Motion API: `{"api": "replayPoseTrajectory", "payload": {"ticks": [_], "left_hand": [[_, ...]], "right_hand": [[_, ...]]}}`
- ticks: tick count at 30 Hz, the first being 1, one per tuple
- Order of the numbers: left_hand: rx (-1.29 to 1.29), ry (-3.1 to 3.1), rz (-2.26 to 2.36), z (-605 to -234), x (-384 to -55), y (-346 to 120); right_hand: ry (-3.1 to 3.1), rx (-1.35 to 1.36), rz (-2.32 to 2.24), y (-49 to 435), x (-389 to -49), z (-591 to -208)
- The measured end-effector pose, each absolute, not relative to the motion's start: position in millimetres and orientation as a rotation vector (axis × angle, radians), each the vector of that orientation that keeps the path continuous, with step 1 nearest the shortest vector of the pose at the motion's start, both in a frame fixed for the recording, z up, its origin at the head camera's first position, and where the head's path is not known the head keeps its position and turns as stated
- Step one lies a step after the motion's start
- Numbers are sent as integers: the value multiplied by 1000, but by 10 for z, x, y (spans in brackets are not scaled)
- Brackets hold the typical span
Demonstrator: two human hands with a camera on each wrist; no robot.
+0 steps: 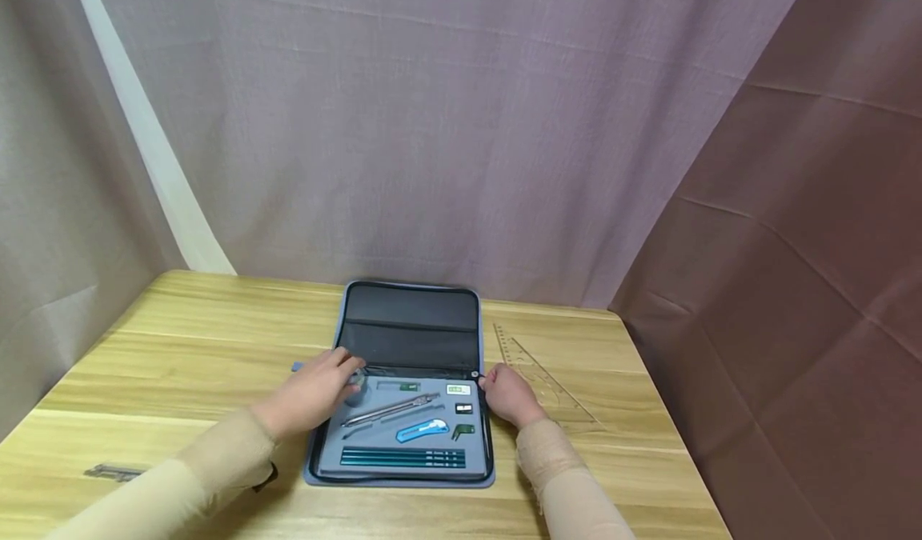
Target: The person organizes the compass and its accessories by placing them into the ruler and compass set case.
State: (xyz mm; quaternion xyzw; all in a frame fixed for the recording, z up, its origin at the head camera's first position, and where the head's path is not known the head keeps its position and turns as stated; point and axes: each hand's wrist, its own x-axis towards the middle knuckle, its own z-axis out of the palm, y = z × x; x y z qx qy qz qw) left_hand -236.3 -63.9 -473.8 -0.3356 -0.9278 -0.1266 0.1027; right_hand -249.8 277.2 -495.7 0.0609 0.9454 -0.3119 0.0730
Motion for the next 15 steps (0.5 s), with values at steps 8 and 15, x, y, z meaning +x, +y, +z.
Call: {"api": "replayPoseTrajectory", "payload": {"ticks": [8, 15], "left_hand": [[-1010, -2732, -357, -4762, -2344, -571], [-1042, -2767, -374, -4790, -2350, -553]], "right_hand": [[2834, 197, -946, 2777, -2494, -4950], [2838, 185, -948, 2779, -2490, -4961]]}}
